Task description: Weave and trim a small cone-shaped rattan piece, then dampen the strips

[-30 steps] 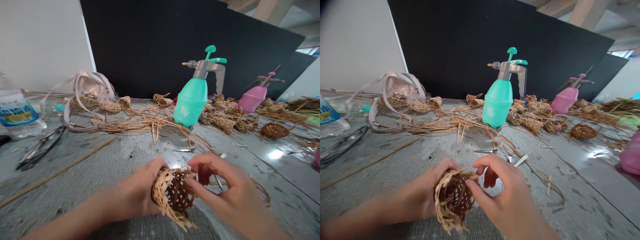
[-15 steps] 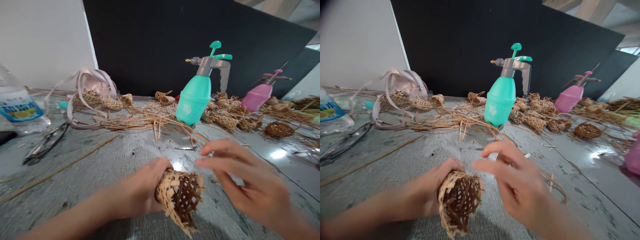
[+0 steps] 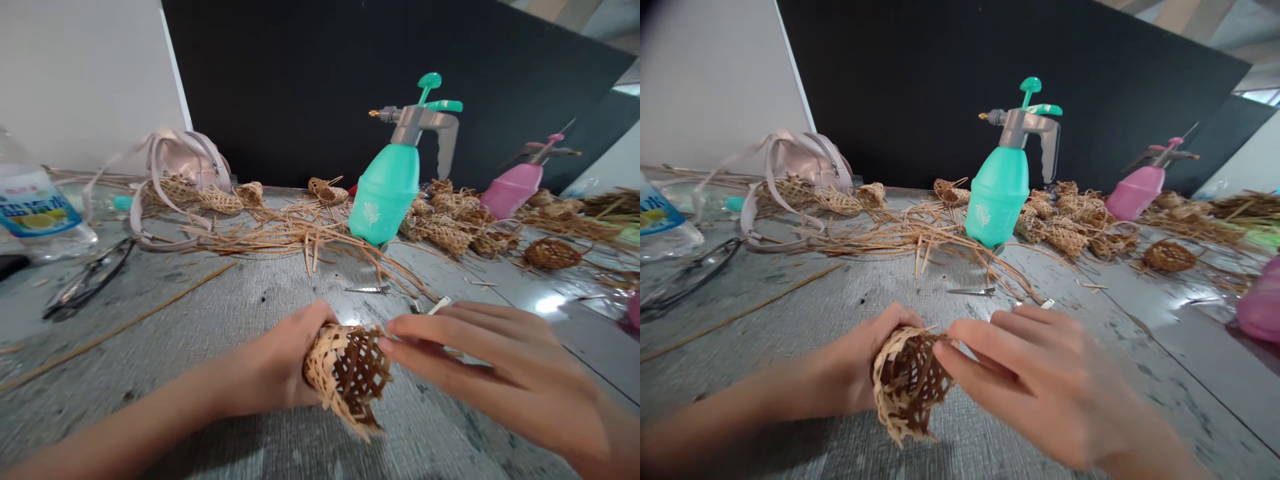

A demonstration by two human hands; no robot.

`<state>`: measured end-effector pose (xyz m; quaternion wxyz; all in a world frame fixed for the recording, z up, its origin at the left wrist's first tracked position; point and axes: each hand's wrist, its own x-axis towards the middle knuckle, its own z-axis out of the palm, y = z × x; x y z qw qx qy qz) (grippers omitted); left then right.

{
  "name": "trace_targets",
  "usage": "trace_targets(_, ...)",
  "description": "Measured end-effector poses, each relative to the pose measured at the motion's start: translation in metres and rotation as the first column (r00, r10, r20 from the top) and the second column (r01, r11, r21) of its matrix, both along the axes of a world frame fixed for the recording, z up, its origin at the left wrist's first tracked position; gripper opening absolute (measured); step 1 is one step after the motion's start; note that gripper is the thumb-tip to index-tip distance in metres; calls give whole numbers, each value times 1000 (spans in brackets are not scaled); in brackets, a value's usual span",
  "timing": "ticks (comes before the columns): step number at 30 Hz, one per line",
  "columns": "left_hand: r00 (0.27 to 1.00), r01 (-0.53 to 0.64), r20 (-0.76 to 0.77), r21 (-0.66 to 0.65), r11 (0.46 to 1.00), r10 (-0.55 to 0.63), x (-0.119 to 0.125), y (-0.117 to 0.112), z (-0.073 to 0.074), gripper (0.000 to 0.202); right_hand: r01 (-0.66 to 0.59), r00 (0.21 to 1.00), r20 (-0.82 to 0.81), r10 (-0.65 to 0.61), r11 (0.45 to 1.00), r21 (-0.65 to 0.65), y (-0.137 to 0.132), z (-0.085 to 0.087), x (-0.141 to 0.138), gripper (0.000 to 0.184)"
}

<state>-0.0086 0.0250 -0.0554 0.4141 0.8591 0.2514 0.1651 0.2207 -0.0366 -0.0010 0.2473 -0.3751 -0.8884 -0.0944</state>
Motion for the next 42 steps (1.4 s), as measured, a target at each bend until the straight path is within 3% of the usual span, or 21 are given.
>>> trace_targets(10, 1000, -5, -7, -3, 1000, 5, -1, -1, 1, 43, -100, 988, 134, 73, 974, 205, 7, -5, 8, 15)
trace_targets(17, 1000, -21, -9, 9, 1000, 21, 0, -2, 3, 39, -34, 987, -158, 28, 999, -38, 6, -6, -1, 9)
trace_targets(23, 1000, -14, 23, 40, 999, 14, 0, -3, 2, 38, -22, 939, -336, -75, 960, -278, 6, -4, -7, 11)
trace_targets(27, 1000, 8, 1, 70, 997, -8, 0, -2, 1, 40, 32, 895, -383, -227, 890, -455, 5, -6, -15, 15)
trace_targets(31, 999, 12, -43, 86, 996, -9, -1, -2, 2, 38, 60, 810, -390, -438, 724, -687, 5, -11, -18, 16)
trace_targets(34, 998, 8, -59, 91, 996, -3, -1, -3, 4, 38, 52, 788, -354, -505, 626, -778, 7, -13, -16, 12)
trace_targets(37, 999, 6, -45, 121, 993, 0, -1, -5, 4, 38, 69, 830, -294, -474, 611, -789, 10, -10, -11, 8)
trace_targets(42, 999, 29, -34, 175, 984, -24, 0, -6, 8, 42, 80, 871, -224, -437, 576, -814, 10, -4, -2, 17)
